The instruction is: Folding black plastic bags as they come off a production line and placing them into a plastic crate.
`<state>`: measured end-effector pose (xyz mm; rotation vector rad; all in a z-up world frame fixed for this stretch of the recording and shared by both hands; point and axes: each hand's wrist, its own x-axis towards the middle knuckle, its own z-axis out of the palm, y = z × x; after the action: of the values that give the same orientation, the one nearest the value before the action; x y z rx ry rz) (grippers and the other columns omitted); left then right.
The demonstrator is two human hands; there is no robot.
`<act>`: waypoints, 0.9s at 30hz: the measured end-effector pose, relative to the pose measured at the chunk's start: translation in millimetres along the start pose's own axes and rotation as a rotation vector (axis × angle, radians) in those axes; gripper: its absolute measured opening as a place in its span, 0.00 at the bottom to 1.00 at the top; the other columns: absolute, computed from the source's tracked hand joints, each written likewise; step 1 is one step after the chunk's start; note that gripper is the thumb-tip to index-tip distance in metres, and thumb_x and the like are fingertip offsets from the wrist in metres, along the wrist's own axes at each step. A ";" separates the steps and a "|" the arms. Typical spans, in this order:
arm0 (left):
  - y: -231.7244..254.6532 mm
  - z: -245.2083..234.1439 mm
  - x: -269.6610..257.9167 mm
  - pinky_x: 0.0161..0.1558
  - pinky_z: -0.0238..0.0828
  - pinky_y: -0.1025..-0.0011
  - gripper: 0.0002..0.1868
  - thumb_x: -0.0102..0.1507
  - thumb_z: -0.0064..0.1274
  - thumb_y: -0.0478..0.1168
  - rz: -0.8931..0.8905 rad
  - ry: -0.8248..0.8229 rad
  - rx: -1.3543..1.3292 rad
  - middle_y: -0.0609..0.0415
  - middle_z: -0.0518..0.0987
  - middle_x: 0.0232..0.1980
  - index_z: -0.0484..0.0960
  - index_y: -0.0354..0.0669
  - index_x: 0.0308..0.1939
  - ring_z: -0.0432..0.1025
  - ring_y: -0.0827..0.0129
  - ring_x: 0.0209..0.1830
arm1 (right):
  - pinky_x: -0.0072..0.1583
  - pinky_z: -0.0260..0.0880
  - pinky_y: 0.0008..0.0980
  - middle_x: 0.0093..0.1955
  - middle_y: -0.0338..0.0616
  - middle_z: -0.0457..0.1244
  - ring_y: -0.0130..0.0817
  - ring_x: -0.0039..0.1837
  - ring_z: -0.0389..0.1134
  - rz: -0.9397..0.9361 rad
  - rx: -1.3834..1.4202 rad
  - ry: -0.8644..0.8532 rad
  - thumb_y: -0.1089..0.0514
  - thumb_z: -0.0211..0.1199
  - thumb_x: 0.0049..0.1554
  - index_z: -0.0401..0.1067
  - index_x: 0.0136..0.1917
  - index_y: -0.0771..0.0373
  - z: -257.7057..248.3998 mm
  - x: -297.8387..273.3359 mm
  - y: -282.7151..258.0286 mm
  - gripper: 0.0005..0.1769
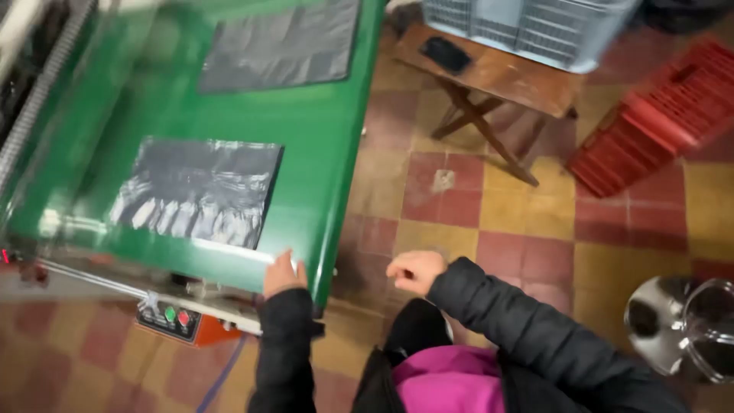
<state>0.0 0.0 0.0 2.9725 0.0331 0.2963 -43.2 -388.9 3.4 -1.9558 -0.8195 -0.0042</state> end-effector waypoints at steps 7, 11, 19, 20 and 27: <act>-50.3 54.9 94.0 0.36 0.74 0.61 0.09 0.60 0.49 0.36 -0.040 0.365 0.421 0.52 0.77 0.42 0.76 0.43 0.44 0.74 0.53 0.43 | 0.48 0.71 0.38 0.41 0.38 0.67 0.41 0.47 0.69 -0.138 -0.010 -0.169 0.53 0.69 0.50 0.77 0.50 0.53 -32.0 141.8 63.4 0.13; -84.8 98.3 115.5 0.27 0.72 0.64 0.01 0.62 0.50 0.39 -0.111 0.330 0.589 0.57 0.73 0.34 0.74 0.50 0.36 0.73 0.62 0.35 | 0.51 0.71 0.38 0.44 0.39 0.67 0.40 0.50 0.69 -0.200 0.005 -0.255 0.54 0.68 0.52 0.76 0.51 0.54 -32.3 225.0 90.0 0.12; -71.1 60.4 119.1 0.25 0.70 0.66 0.04 0.60 0.51 0.40 -0.168 0.184 0.537 0.59 0.70 0.33 0.71 0.51 0.32 0.71 0.65 0.35 | 0.61 0.65 0.45 0.55 0.46 0.65 0.50 0.59 0.64 -0.307 -0.159 -0.435 0.53 0.70 0.49 0.73 0.59 0.57 -0.8 401.7 119.1 0.24; -68.6 52.7 123.6 0.27 0.71 0.64 0.03 0.59 0.52 0.40 -0.204 0.184 0.472 0.58 0.72 0.34 0.73 0.51 0.34 0.72 0.63 0.37 | 0.62 0.63 0.46 0.59 0.49 0.64 0.51 0.63 0.62 -0.407 -0.198 -0.393 0.54 0.70 0.47 0.70 0.62 0.59 5.8 423.4 122.7 0.29; -46.9 18.6 130.2 0.39 0.70 0.55 0.08 0.56 0.56 0.38 -0.711 0.273 0.181 0.57 0.76 0.42 0.77 0.54 0.37 0.71 0.54 0.46 | 0.63 0.62 0.48 0.61 0.55 0.63 0.52 0.65 0.63 -0.883 -0.209 -0.359 0.50 0.67 0.44 0.67 0.63 0.67 55.3 551.3 146.2 0.36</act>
<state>131.0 48.4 0.1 2.8201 1.1591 0.6080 444.2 -90.3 42.9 -1.6451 -1.9280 -0.2765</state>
